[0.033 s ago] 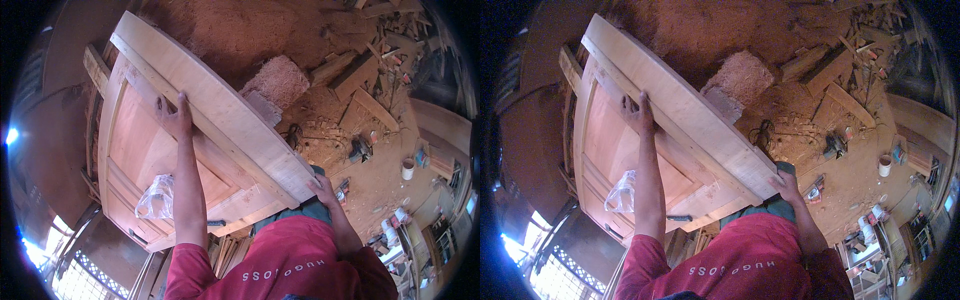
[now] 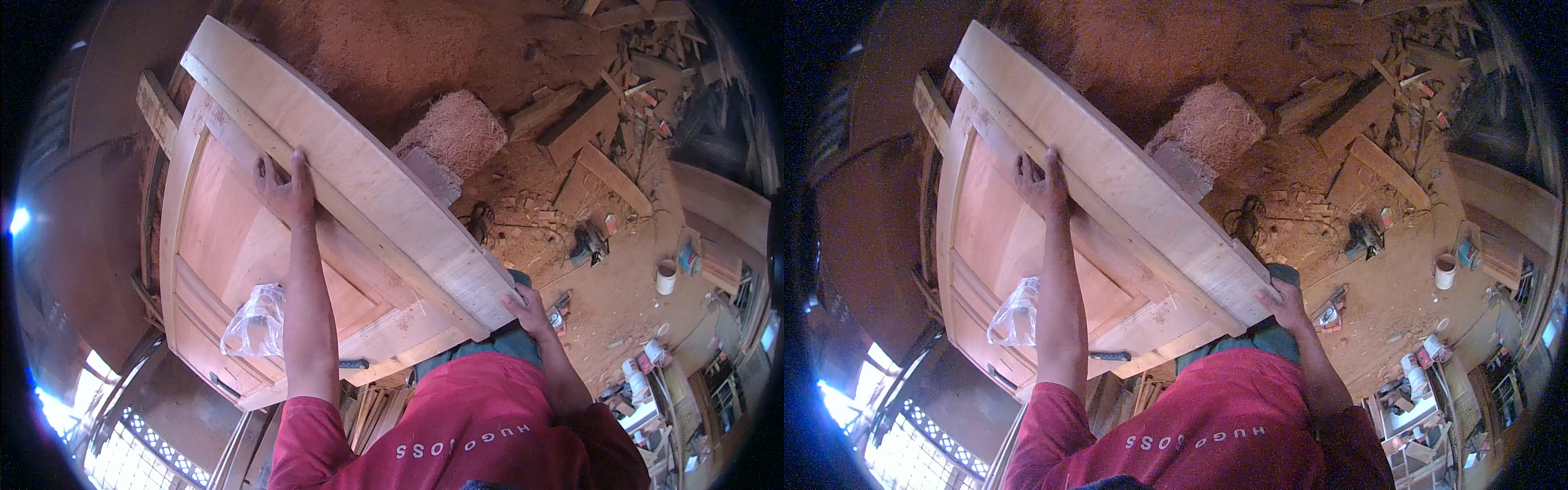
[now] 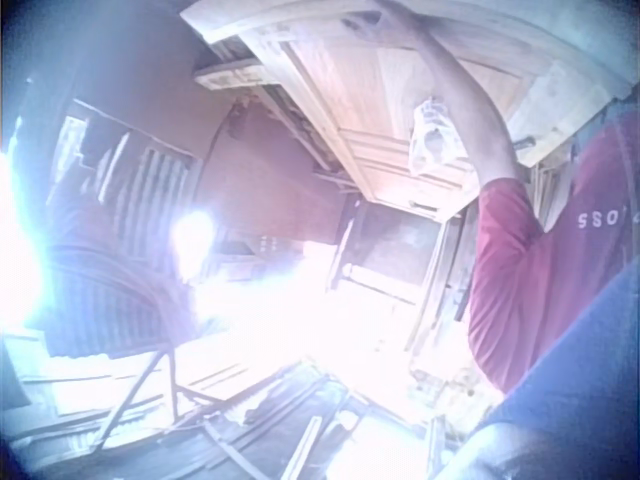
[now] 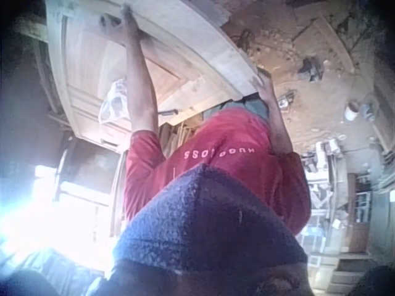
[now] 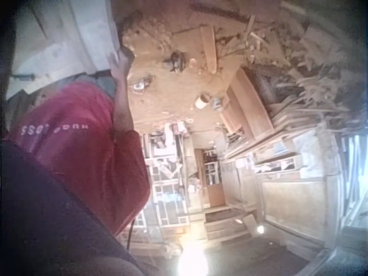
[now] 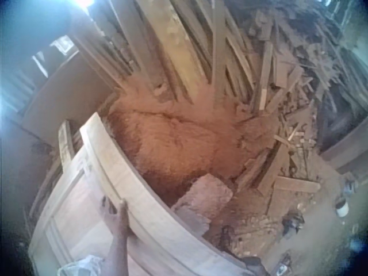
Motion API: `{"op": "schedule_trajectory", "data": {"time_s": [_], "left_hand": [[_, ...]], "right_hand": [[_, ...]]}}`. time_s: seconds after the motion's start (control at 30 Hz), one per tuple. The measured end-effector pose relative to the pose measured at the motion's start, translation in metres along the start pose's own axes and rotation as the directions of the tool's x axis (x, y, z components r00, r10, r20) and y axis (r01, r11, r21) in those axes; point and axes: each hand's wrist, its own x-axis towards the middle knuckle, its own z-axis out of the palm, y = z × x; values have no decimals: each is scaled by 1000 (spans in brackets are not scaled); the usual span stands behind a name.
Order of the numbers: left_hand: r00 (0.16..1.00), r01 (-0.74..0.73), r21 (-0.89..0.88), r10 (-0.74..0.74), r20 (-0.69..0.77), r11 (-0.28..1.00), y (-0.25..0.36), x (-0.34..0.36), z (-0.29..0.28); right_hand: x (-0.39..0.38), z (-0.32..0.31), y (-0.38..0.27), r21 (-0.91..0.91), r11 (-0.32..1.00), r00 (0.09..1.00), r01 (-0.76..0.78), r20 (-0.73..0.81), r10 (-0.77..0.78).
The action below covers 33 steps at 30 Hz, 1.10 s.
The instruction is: The person hammers a wooden strip onto a door frame and then trims the excess wood using a circular saw.
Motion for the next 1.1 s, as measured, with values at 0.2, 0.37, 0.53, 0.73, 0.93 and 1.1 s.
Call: {"op": "schedule_trajectory", "data": {"time_s": [0.2, 0.37, 0.53, 0.73, 0.93, 1.1], "left_hand": [[1000, 22, 54, -22, 3, 998, 14, -2, -8], [1000, 11, 35, -12, 28, 999, 19, -3, -9], [994, 53, -219, -31, 103, 974, 5, 1, 4], [995, -16, -155, 31, 96, 988, 6, 4, 2], [989, -146, 37, 144, 42, 989, -15, 12, 9], [980, 61, -196, -21, 199, 979, 13, 4, 0]], "right_hand": [[-2, 0, -9, 55, 998, 1000, -12, 21, 11], [-5, -3, -8, 58, 998, 999, -21, 44, 19], [-5, -1, -6, -88, 996, 1000, 20, -1, -20], [1, 5, 36, -92, 996, 998, 7, -57, -12], [2, -1, -5, -69, 997, 1000, 28, 3, -28], [0, 6, 3, -7, 993, 988, 117, -97, -117]]}}
